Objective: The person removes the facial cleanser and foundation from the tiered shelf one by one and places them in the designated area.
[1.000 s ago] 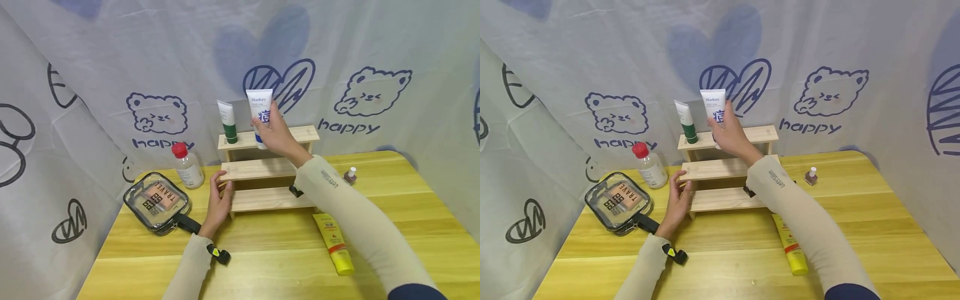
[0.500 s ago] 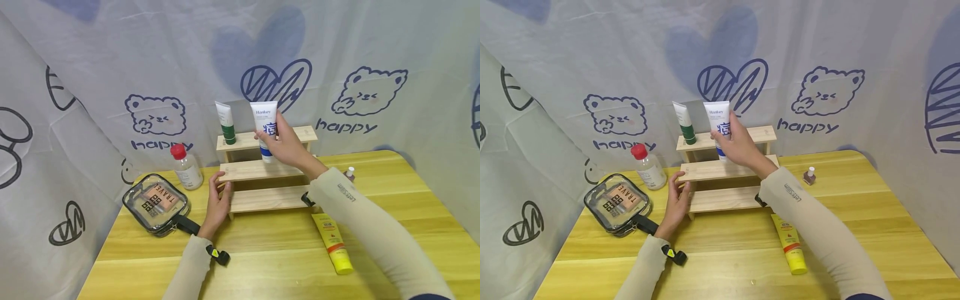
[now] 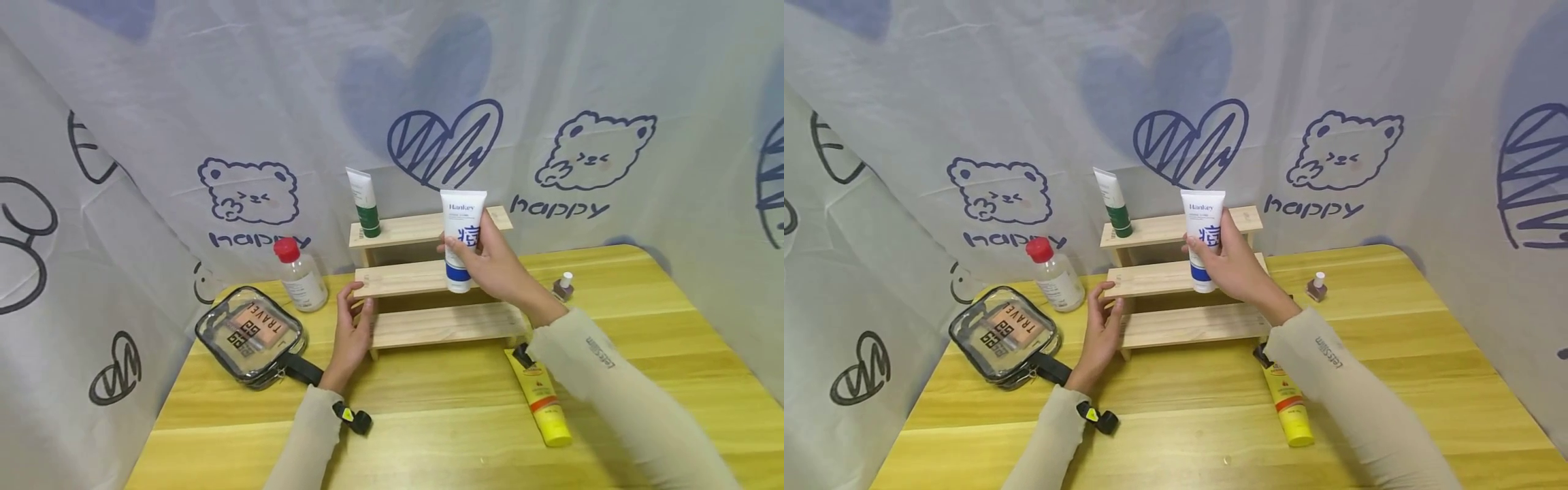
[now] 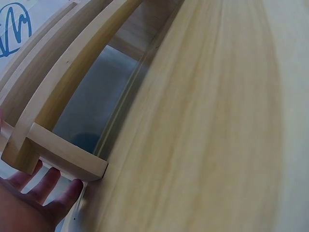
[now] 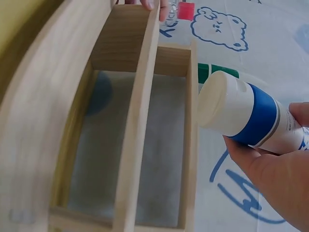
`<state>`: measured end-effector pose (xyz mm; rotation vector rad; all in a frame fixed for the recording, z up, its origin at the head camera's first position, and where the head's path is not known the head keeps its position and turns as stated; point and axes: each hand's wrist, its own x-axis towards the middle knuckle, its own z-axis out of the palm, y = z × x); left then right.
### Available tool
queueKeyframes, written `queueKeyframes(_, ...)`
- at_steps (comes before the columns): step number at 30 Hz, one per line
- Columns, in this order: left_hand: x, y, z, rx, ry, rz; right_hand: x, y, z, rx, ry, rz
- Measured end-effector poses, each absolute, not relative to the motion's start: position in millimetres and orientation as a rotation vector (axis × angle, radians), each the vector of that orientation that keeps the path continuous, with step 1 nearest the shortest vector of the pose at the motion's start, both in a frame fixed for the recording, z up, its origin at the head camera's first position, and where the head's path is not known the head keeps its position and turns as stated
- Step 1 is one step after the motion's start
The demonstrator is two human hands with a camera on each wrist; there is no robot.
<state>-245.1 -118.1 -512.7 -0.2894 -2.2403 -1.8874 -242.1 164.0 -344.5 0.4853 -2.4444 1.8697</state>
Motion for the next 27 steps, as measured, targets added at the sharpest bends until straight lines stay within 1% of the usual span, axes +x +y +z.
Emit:
queueKeyframes(8, -246, -120, -510, -0.283, -2.251, -1.89, -228, 186, -356, 0.446, -2.492, 1.799)
queueKeyframes(27, -245, -119, -510, -0.284, -2.263, -1.895, -186, 233, -367, 0.412, -2.593, 1.625)
